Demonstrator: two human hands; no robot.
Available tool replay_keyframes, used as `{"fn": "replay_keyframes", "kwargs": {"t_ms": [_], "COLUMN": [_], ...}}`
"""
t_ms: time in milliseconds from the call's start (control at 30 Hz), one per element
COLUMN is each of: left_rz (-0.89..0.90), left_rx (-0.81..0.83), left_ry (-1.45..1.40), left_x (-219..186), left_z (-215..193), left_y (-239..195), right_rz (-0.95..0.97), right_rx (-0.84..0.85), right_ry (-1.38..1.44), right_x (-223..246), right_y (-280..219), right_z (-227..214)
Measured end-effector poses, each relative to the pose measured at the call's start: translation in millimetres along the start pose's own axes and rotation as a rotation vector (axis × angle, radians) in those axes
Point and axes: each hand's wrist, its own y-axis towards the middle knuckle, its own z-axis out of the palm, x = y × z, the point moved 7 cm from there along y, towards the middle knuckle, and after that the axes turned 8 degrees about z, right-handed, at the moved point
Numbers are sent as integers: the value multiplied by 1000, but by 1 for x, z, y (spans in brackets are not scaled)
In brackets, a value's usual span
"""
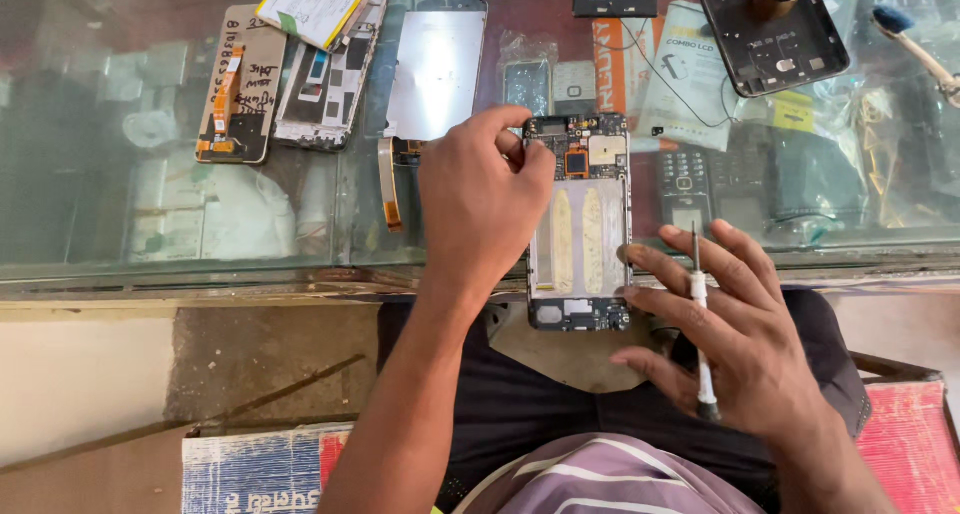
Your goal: The person works on a disassembled smartphone, connecting ribbon cables to the motherboard and using a toothbrush and a precision screwdriver to clean the interior of the phone frame. The person flips the frame to access different areas and continues cleaning along the edges.
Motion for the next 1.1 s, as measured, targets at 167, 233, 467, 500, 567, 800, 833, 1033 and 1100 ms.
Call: {"fn": "replay_keyframes", "kwargs": {"t_ms": [167, 233, 467, 500, 567, 800, 833, 1033, 1100], "left_rz": [47, 54, 247, 289, 288, 177, 134, -15, 8], "left_rx": [68, 122, -203, -269, -375, -360, -312, -162, -138], "left_ry": [271, 360, 158, 125, 120, 127, 11, -368, -267], "left_x": [-5, -8, -40, -42, -29, 43, 55, 87, 83], "left_z": [3, 5, -38, -50, -71, -113, -111, -96, -98], "left_y": [6, 7, -57, -70, -83, -59, -50, -19, -20], "right_rz": [1, 35, 129, 126, 140, 187, 183, 474, 479], "right_rx": [-3, -14, -16, -18, -13, -51, -72, -225, -213], "right_ry": [-83, -80, -99, -115, -156, -191, -143, 220, 103], "right_x": [6, 6, 6, 7, 8, -1, -3, -54, -60], "right_y": [9, 11, 21, 23, 27, 33, 32, 21, 24], "right_z": [4, 3, -2, -3, -3, 5, 2, -40, -53]}}
